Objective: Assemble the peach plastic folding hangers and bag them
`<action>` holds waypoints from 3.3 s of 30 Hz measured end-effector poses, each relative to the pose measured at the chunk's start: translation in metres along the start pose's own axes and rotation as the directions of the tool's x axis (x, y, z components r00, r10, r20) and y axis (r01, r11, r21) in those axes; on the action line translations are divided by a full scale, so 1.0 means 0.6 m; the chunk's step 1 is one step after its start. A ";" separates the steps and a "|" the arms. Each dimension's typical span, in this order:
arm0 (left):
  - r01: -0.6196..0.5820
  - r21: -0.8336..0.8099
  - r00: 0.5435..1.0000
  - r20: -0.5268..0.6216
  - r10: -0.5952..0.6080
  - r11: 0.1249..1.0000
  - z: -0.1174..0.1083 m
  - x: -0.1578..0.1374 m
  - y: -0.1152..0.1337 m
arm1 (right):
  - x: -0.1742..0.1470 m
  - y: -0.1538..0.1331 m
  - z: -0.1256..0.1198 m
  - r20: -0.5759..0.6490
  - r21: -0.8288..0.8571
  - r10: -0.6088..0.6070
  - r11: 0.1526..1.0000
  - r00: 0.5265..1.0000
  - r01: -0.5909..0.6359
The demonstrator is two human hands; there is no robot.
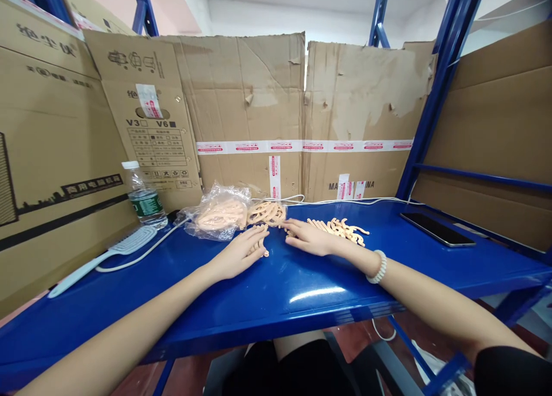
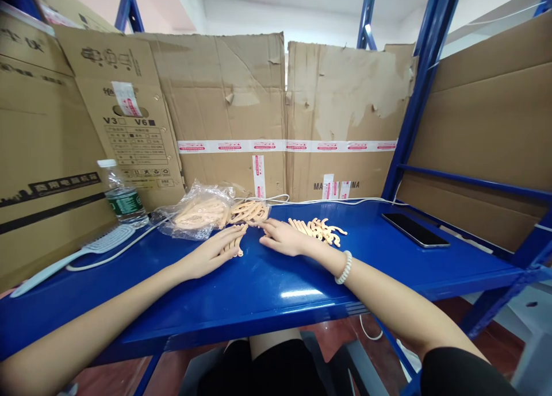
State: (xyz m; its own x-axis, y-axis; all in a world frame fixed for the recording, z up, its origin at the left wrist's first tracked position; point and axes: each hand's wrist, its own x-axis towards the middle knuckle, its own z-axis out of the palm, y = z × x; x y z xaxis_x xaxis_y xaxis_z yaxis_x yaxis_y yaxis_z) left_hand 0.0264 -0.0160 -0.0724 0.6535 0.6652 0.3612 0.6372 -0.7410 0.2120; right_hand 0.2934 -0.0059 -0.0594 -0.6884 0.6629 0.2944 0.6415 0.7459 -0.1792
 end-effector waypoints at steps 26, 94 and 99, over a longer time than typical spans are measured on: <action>-0.116 0.045 0.990 0.084 0.112 0.992 -0.069 -0.012 -0.016 | -0.112 0.052 -0.059 0.141 -0.233 0.384 0.909 0.912 -0.347; -0.150 0.068 0.981 0.131 0.141 0.986 -0.042 0.009 -0.059 | -0.029 0.036 -0.018 -0.366 0.274 0.202 0.956 0.909 -0.103; -0.168 0.056 0.973 0.173 0.156 0.984 -0.038 0.005 -0.061 | -0.029 0.039 -0.021 -0.373 0.673 0.405 0.737 0.835 -0.057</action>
State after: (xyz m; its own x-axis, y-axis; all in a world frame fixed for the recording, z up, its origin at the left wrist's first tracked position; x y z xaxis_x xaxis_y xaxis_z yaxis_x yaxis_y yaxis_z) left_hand -0.0039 0.0112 -0.0585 0.8054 0.5473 0.2277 0.5406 -0.8357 0.0968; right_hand 0.3250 -0.0008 -0.0570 -0.1884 0.8310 0.5234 0.2842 0.5562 -0.7809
